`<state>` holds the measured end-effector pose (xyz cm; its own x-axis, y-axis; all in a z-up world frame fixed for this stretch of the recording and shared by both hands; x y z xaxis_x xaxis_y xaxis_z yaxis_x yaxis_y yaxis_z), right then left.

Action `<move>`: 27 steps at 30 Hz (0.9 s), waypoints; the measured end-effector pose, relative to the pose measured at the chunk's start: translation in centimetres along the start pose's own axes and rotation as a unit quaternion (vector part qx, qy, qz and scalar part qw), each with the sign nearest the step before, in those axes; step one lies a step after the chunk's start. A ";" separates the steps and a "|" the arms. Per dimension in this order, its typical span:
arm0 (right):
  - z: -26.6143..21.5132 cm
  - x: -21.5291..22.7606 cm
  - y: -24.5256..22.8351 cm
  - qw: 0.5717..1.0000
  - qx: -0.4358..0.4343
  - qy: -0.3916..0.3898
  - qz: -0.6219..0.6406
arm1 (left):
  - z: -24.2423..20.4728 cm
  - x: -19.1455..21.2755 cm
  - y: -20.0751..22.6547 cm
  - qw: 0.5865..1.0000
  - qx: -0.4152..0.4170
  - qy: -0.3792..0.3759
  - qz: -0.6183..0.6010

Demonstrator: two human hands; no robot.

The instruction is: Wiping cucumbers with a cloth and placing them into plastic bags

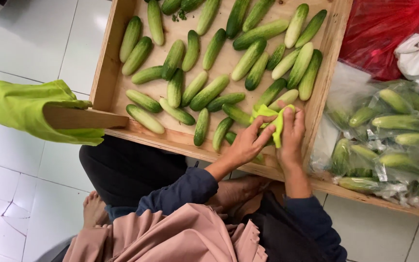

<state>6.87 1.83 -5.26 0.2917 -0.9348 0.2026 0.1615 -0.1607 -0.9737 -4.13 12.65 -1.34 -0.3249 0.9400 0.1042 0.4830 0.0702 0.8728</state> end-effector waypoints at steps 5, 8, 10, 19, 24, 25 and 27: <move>0.9 0.4 1.7 0.970 -0.070 0.058 0.227 | 0.0 -1.9 -1.3 0.976 -0.018 -0.080 -0.204; 0.2 0.0 1.1 0.973 -0.069 0.047 0.215 | 1.3 -4.3 -3.4 0.910 0.048 -0.143 -0.387; -0.8 -0.9 0.0 0.982 -0.066 0.016 0.176 | 1.1 -4.9 -3.5 0.862 0.106 -0.159 -0.470; -3.9 -4.4 -8.8 0.983 0.102 -0.129 -0.083 | 0.9 -0.2 -2.4 0.987 -0.037 0.027 -0.154; 1.3 -0.7 -0.1 0.984 -0.046 0.016 0.170 | -1.0 -2.3 -1.7 0.987 -0.160 0.022 0.026; 1.1 -1.1 -1.4 0.984 -0.042 0.018 0.170 | -0.8 -2.1 -0.9 0.986 -0.164 0.020 0.027; 0.0 -1.6 -4.0 0.988 -0.016 0.024 0.150 | -1.0 -1.5 -0.2 0.980 -0.147 -0.025 -0.128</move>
Point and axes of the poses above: each hand's wrist, its own z-axis towards the middle knuckle, its own x-axis out of the back of the hand, y = z × x, the point moved 9 cm from there along z, towards the middle knuckle, and after that the axes turned 11 degrees about x, right-handed, at the moved point
